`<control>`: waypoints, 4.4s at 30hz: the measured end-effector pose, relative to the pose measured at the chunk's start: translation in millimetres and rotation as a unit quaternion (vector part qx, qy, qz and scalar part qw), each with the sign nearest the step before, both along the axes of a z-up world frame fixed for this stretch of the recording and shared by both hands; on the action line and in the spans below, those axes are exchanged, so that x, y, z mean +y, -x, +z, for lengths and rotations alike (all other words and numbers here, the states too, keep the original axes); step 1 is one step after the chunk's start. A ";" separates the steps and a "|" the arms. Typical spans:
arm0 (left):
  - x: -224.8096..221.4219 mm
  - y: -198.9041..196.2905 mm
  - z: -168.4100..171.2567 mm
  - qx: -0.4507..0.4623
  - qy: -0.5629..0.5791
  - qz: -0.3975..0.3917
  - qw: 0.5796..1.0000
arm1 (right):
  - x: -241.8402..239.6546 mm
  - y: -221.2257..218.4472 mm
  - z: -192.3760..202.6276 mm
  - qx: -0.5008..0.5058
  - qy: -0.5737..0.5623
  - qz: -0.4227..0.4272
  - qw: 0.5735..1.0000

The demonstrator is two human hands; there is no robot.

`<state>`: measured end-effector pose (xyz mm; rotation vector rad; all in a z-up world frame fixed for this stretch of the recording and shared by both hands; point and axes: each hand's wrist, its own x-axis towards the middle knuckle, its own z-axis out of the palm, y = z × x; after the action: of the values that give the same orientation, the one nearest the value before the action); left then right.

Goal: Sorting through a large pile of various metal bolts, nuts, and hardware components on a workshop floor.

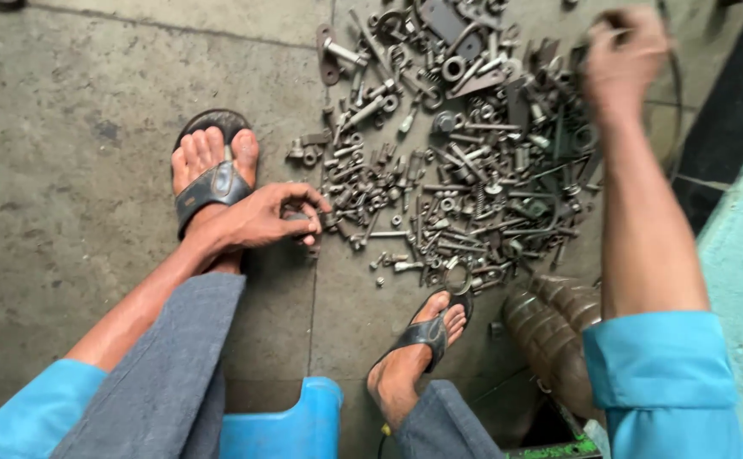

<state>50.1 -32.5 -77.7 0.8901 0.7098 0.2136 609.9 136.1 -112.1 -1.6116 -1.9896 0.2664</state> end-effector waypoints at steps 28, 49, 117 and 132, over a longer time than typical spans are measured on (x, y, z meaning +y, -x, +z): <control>7.8 -2.2 11.5 0.025 -0.016 -0.032 0.999 | -58.1 -43.5 30.1 0.072 0.082 -0.143 0.984; 14.5 -10.9 34.6 0.104 -0.168 -0.042 0.979 | -138.9 98.6 146.8 0.707 0.171 -0.128 0.674; 49.1 -53.9 134.3 -0.041 -0.232 0.102 0.967 | -170.4 296.8 237.8 0.096 0.118 0.077 0.985; 47.9 -48.5 134.3 -0.039 -0.381 0.123 0.916 | -182.1 283.6 228.3 0.186 0.161 0.065 0.967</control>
<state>98.6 15.3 56.6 1.5228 0.6657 0.7843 326.3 -46.0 116.2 -1.4822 -1.8217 0.9152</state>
